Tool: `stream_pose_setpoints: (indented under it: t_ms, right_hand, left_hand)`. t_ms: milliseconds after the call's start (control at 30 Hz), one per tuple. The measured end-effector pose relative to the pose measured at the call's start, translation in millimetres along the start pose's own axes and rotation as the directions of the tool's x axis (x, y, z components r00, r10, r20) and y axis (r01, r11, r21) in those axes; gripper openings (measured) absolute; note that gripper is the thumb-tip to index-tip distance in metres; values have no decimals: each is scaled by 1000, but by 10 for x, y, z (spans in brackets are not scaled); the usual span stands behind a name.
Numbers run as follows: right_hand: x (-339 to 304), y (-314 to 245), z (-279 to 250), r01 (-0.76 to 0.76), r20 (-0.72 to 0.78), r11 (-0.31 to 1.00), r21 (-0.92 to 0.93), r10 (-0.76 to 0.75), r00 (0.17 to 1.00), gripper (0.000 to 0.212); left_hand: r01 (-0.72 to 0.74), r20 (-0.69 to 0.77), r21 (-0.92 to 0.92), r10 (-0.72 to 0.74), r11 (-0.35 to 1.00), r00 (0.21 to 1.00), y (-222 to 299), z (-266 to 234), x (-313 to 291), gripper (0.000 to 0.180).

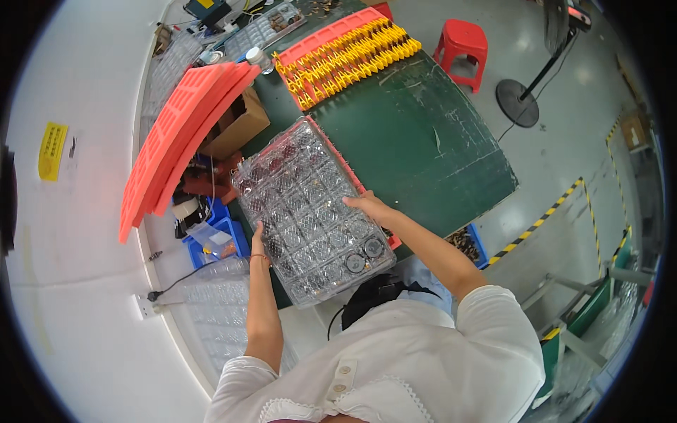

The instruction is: Manually sort and assemble small metal components into plastic trays at a workstation.

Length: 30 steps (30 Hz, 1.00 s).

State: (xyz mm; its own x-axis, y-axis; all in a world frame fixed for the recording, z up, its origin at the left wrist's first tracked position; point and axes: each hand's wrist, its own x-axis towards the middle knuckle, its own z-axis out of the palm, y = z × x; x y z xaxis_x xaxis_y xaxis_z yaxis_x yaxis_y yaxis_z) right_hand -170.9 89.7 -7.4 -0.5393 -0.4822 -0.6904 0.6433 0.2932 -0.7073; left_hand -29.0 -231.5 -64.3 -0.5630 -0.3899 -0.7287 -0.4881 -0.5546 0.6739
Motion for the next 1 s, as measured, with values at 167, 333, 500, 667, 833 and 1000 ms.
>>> stream_pose_setpoints:
  t_ms: [167,333,500,667,833,1000]
  right_hand:
    - [23,56,-12,-22,217,980,197,-21,976,70]
    - [195,223,106,-29,185,967,255,-20,983,71]
    - [209,323,121,-4,136,944,331,-43,990,63]
    - [113,222,145,130,17,975,180,-135,991,54]
    - [-119,113,136,163,35,944,285,-180,983,51]
    - [-561,-8,-189,173,-33,926,336,-173,984,48]
  left_hand:
    - [-1,-124,69,10,998,992,70,24,-70,76]
    - [-31,-73,-34,28,999,997,87,-51,-109,60]
    - [-47,-134,21,49,999,990,180,64,-251,61]
    - [-62,-142,21,64,998,988,248,6,-343,64]
    - [-149,-214,84,164,985,963,337,42,-500,65]
    - [-136,-102,-17,134,991,986,548,594,-885,52]
